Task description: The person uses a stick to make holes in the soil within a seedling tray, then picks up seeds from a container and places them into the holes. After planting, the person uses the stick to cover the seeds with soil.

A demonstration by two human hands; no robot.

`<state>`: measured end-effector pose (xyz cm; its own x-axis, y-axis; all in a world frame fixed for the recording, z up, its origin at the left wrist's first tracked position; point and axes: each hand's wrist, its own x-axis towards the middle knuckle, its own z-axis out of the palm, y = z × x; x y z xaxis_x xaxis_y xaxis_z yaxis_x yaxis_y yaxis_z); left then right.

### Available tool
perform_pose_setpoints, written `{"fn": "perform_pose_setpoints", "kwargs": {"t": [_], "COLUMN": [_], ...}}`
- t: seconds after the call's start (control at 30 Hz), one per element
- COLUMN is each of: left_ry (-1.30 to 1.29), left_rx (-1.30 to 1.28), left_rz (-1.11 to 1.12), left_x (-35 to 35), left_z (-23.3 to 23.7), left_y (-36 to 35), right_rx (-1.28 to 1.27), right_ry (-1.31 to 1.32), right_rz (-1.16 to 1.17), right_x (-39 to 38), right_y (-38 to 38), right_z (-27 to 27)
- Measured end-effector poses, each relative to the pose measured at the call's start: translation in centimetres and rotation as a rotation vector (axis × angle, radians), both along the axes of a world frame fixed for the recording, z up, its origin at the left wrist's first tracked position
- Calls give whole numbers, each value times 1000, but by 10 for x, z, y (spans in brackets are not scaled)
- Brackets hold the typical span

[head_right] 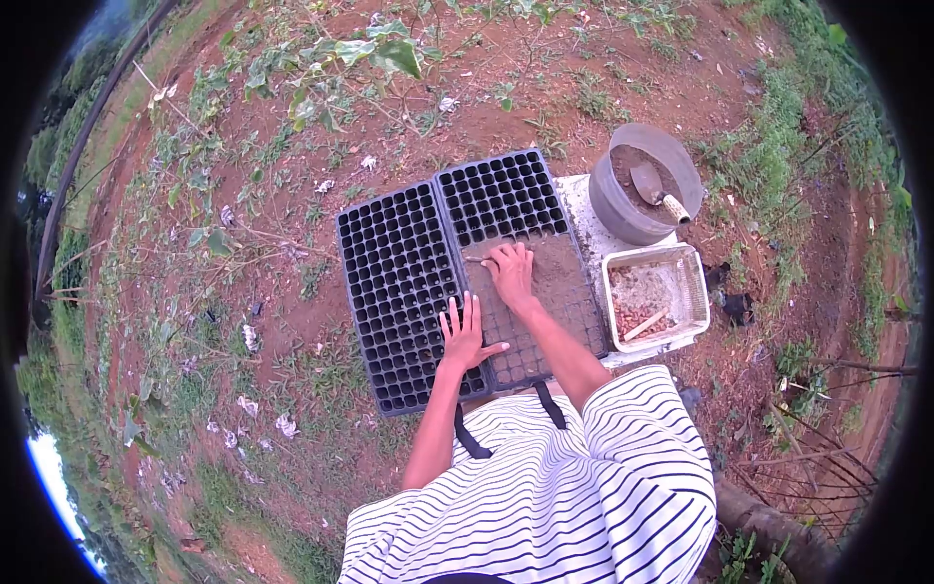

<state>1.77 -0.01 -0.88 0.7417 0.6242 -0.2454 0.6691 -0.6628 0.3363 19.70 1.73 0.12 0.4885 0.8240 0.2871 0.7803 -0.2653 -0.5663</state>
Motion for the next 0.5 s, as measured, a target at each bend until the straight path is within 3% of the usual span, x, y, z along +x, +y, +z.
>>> {"fn": "perform_pose_setpoints", "kwargs": {"t": [0.5], "left_ry": [17], "left_rx": [-27], "left_rz": [10], "left_x": [0], "left_z": [3], "left_y": [1], "right_rx": [66], "right_ry": [-40], "right_rz": [-113], "right_x": [41], "right_y": [50], "right_z": [3]}}
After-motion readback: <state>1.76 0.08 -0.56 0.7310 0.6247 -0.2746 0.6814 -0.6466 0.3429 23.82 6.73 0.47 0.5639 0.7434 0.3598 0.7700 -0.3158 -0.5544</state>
